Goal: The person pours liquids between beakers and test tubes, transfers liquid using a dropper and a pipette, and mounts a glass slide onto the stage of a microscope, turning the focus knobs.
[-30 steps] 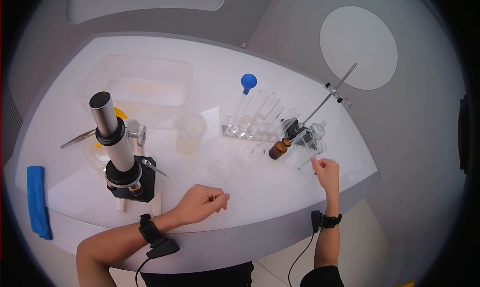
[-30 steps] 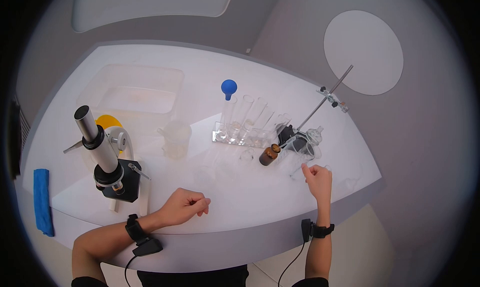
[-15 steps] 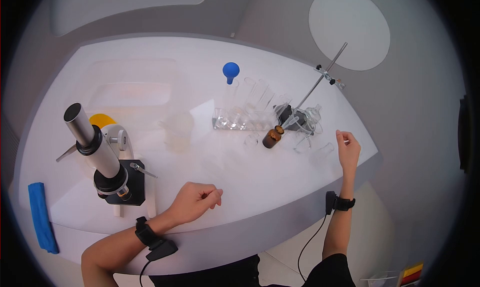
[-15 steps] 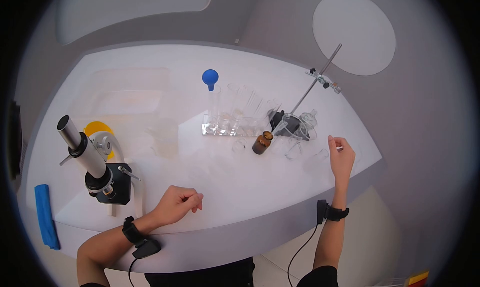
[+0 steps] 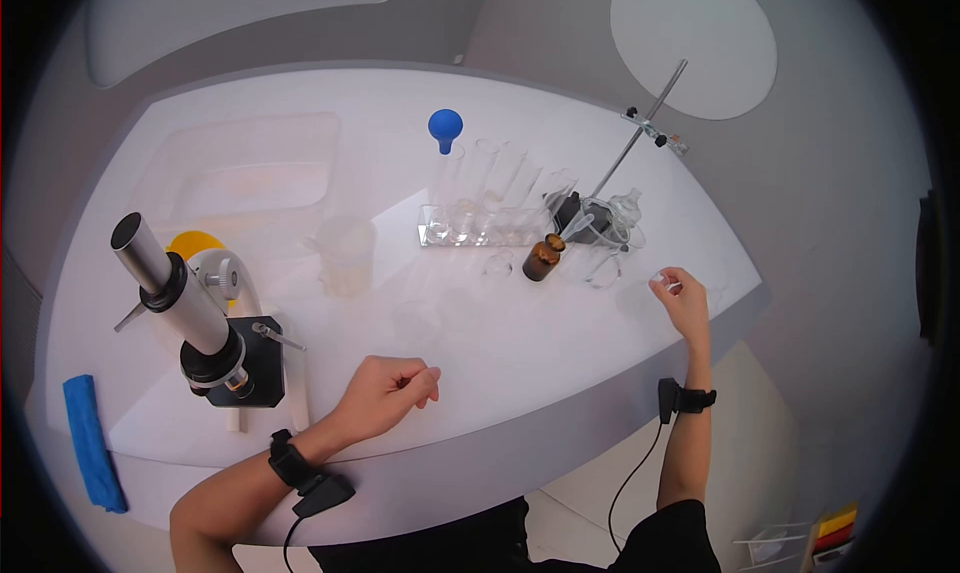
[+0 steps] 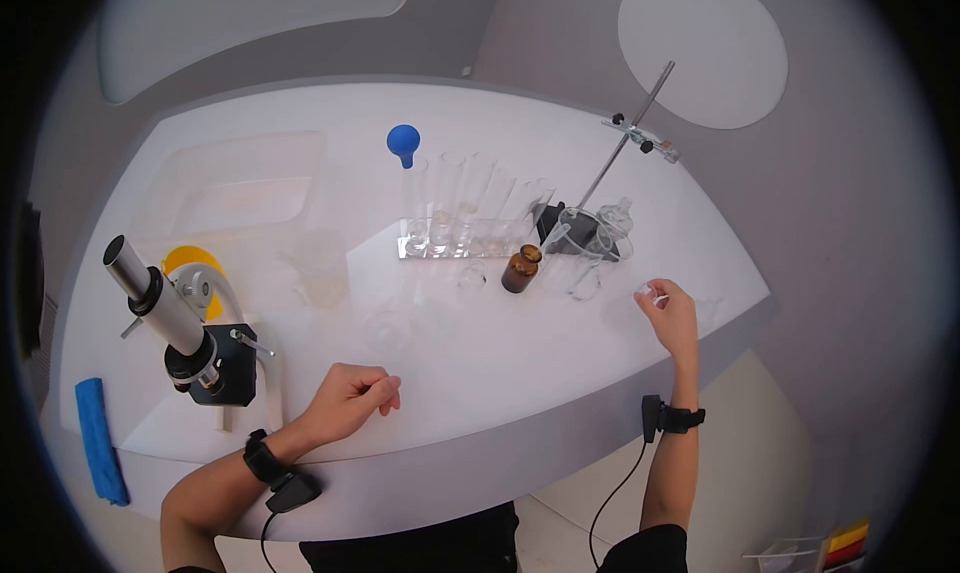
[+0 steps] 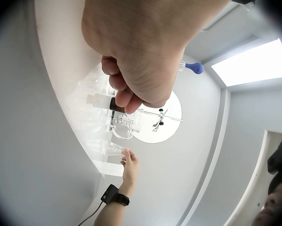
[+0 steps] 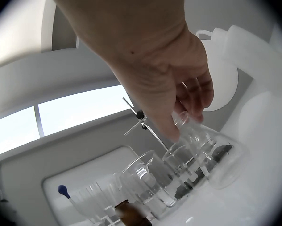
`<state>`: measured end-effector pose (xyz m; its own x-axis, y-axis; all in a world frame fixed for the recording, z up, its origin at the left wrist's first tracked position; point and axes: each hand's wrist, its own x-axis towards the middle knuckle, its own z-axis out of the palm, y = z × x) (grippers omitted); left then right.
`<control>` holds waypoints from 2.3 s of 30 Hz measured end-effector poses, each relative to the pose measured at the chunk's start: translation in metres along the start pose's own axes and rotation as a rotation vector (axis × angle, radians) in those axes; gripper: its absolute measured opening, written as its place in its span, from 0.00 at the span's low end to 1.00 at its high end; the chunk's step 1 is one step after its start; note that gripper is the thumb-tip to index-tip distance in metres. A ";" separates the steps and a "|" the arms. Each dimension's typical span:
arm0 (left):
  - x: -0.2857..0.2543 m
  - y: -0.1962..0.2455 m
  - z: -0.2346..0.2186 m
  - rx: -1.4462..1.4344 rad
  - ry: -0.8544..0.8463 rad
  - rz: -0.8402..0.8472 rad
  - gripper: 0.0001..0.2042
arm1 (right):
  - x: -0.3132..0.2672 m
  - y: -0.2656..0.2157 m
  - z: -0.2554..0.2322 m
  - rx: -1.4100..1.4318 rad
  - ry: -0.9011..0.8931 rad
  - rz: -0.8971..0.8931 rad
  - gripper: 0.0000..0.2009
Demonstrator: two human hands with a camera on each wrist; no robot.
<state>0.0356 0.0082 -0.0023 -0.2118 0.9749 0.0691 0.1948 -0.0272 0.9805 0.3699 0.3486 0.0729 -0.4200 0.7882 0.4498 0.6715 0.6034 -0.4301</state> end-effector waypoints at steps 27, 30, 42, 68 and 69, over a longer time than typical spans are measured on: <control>-0.001 0.002 -0.001 -0.010 -0.014 -0.002 0.18 | -0.034 -0.152 0.023 0.088 -0.325 -0.206 0.16; -0.001 0.002 -0.001 0.010 -0.017 0.004 0.18 | -0.028 -0.118 0.011 0.023 -0.257 -0.107 0.16; 0.000 0.005 -0.001 -0.048 -0.025 -0.078 0.15 | -0.014 -0.081 -0.007 -0.113 0.174 -0.226 0.15; -0.004 0.004 0.001 0.098 -0.076 0.023 0.21 | -0.060 -0.174 0.126 0.775 -0.615 -0.647 0.21; -0.004 0.004 0.001 0.086 -0.069 0.032 0.21 | -0.060 -0.172 0.127 0.781 -0.612 -0.633 0.21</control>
<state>0.0382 0.0046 0.0012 -0.1384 0.9868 0.0842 0.2824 -0.0421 0.9584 0.2018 0.2129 0.0208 -0.9102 0.1198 0.3964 -0.2291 0.6517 -0.7231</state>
